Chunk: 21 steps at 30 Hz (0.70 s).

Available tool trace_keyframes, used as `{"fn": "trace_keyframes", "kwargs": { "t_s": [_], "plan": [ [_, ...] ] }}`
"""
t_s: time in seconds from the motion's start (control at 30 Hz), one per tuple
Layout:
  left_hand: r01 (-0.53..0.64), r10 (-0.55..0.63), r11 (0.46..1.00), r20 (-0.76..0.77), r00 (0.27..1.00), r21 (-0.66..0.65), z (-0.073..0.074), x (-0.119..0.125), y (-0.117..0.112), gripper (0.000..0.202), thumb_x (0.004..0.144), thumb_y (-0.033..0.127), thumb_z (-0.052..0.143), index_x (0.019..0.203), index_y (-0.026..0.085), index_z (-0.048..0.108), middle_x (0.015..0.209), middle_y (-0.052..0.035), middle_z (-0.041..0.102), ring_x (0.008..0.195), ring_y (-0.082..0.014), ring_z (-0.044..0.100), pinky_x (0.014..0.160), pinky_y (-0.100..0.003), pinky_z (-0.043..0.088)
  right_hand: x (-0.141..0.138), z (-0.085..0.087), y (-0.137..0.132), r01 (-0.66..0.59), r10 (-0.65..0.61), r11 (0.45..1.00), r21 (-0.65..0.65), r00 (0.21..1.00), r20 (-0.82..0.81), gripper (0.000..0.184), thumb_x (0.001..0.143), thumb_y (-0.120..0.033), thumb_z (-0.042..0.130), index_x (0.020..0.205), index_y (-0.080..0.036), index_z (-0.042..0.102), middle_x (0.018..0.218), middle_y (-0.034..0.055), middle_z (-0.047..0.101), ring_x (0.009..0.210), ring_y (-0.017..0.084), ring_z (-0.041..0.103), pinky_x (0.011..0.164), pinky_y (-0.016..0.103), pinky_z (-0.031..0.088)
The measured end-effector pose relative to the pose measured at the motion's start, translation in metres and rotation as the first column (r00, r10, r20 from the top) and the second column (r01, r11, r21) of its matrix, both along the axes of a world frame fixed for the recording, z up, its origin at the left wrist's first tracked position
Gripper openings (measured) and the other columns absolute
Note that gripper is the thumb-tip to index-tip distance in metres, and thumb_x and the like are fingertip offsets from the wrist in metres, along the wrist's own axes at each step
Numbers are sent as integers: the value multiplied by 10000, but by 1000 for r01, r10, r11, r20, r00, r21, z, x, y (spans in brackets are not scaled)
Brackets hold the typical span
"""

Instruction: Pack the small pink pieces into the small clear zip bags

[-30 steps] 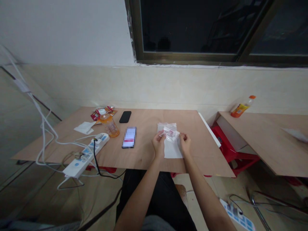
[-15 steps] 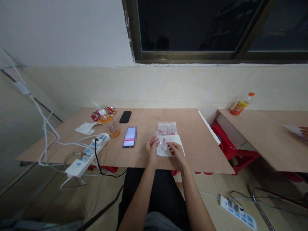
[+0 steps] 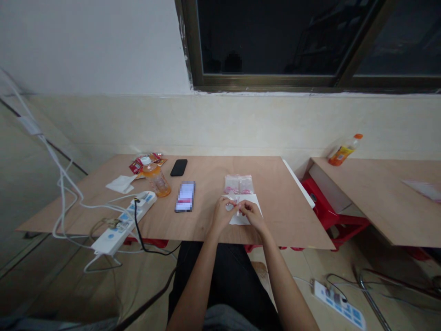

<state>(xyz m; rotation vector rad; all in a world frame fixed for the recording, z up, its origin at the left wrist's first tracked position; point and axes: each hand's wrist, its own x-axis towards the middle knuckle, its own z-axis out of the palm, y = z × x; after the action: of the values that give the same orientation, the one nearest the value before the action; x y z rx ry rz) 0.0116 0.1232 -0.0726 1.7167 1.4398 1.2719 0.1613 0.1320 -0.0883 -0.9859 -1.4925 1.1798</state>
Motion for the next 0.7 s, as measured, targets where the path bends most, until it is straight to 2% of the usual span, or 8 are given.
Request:
{"fn": "trace_keyframes", "kwargs": {
  "t_s": [0.23, 0.37, 0.53, 0.7],
  "plan": [
    [69, -68, 997, 26, 997, -38, 5, -1, -1, 38, 785, 191, 681, 758, 163, 685, 896, -42, 615, 874, -172, 599, 775, -289, 458, 1, -3, -2, 21, -23, 999, 27, 999, 42, 332, 828, -502, 565, 687, -202, 562, 582, -35, 465, 564, 129, 419, 547, 242, 320],
    [49, -50, 998, -25, 998, -34, 8, 1, -3, 62, 813, 150, 631, 759, 167, 657, 923, -50, 601, 904, -178, 585, 833, -312, 459, -2, -3, -4, 45, -47, 998, 34, 998, 52, 340, 842, -509, 546, 687, -206, 552, 583, -35, 449, 572, 132, 413, 548, 242, 324],
    [23, -25, 999, -75, 997, -25, 4, 3, -6, 98, 862, 158, 549, 792, 187, 611, 923, -47, 578, 927, -183, 567, 876, -330, 457, -5, -1, -7, 82, -88, 994, 74, 993, 77, 337, 844, -512, 542, 703, -207, 572, 655, -2, 531, 644, 152, 454, 599, 253, 370],
    [28, -31, 997, -41, 999, -79, 1, 4, -8, 126, 887, 213, 518, 786, 189, 588, 924, -37, 562, 905, -166, 568, 821, -300, 475, -5, 1, -9, 67, -70, 997, 43, 995, 67, 351, 844, -535, 531, 709, -212, 561, 654, -5, 526, 629, 151, 471, 590, 251, 390]
  ]
}}
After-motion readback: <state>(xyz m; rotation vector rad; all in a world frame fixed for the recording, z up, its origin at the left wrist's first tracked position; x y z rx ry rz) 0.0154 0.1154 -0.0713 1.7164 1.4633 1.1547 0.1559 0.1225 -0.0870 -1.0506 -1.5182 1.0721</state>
